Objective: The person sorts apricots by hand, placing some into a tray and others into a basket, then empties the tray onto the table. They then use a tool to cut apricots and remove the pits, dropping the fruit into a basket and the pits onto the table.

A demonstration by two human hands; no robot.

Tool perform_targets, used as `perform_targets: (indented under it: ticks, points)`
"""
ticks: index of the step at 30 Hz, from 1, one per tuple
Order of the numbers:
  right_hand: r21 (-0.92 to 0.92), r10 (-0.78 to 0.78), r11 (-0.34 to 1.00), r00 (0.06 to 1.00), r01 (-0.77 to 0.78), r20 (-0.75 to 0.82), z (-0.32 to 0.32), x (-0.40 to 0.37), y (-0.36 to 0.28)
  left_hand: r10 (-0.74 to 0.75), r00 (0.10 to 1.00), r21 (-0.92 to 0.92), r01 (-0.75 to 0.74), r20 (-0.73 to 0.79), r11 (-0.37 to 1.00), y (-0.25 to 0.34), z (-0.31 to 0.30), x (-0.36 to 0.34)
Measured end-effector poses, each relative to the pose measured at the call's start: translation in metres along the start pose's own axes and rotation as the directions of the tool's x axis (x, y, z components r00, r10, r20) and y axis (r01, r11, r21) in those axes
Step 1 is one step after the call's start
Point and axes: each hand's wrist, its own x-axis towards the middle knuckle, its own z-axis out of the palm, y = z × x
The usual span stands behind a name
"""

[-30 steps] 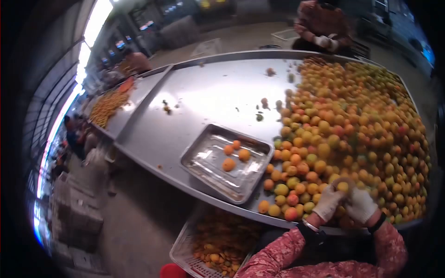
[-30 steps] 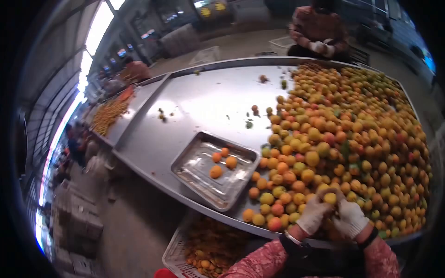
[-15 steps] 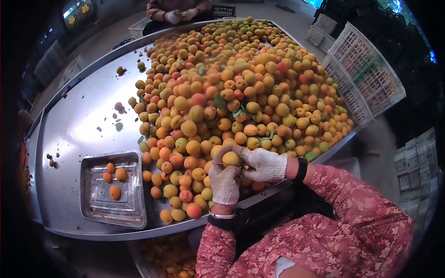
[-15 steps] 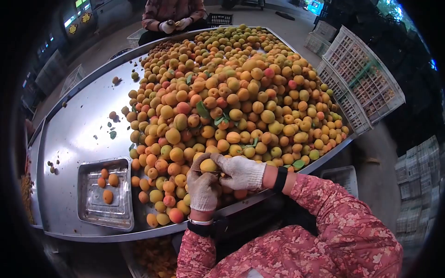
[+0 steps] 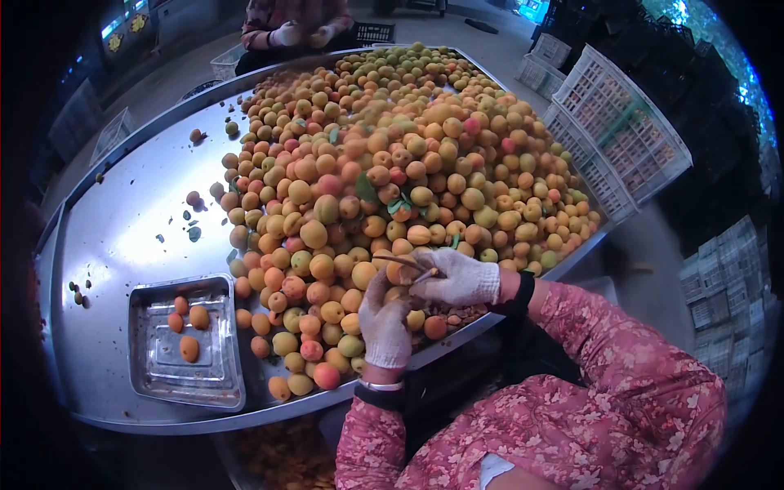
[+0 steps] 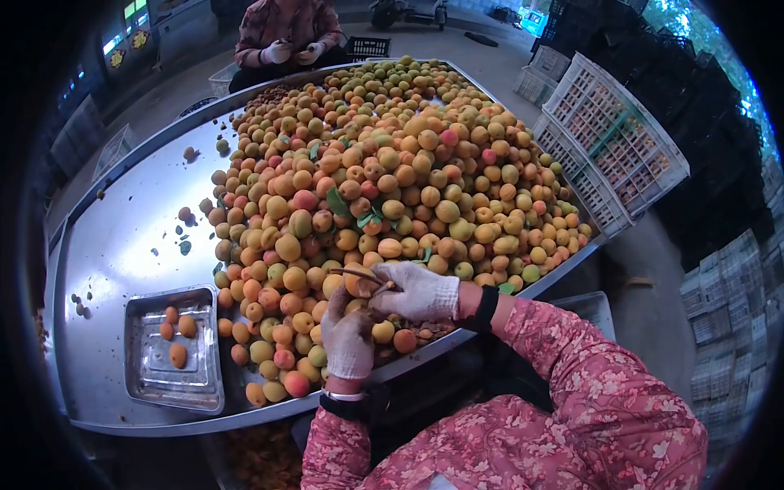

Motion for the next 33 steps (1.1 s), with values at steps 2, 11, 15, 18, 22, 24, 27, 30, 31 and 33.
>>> perform_targets:
  ticks: [2,11,15,18,22,24,27,30,31,33]
  points:
    - [-0.129,-0.094,0.987,0.995,0.091,-0.015,-0.002,0.0,0.0,0.003,0.999,0.045,-0.004,0.036,0.999,0.004,-0.001,-0.002]
    - [0.115,0.138,0.984,0.99,-0.137,0.002,-0.001,-0.026,-0.033,0.091,0.989,0.114,-0.104,0.121,0.988,0.012,0.001,-0.009]
    - [0.366,0.134,0.929,0.969,-0.049,-0.209,-0.003,-0.031,-0.034,0.043,0.994,0.099,-0.054,0.103,0.994,0.011,-0.002,-0.009]
    - [0.057,-0.049,0.996,0.963,0.066,-0.264,-0.002,-0.019,-0.025,-0.048,0.992,0.124,0.033,0.113,0.992,0.012,-0.003,-0.008]
    - [0.256,0.179,0.959,0.963,-0.125,-0.202,-0.002,-0.02,-0.025,-0.114,0.991,0.285,0.09,0.069,0.954,0.007,-0.003,-0.004]
    - [0.335,0.206,0.933,0.961,-0.136,-0.185,-0.003,-0.018,-0.018,0.018,0.997,0.281,-0.036,0.069,0.959,0.004,0.005,-0.006]
    - [0.429,0.24,0.891,0.957,-0.15,-0.165,-0.003,-0.018,-0.016,0.131,0.989,0.233,-0.142,0.063,0.962,0.003,0.007,-0.006]
    - [0.469,0.234,0.873,0.959,-0.134,-0.161,-0.004,-0.019,-0.016,0.03,0.999,0.063,-0.033,0.041,0.997,0.002,0.003,-0.003]
    - [0.492,0.22,0.863,0.962,-0.115,-0.159,-0.004,-0.018,-0.016,-0.052,0.998,-0.062,0.055,0.035,0.997,0.001,0.002,-0.002]
    - [0.472,0.224,0.872,0.963,-0.131,-0.147,-0.004,-0.015,-0.016,-0.043,0.998,-0.056,0.046,0.051,0.997,0.007,0.005,-0.004]
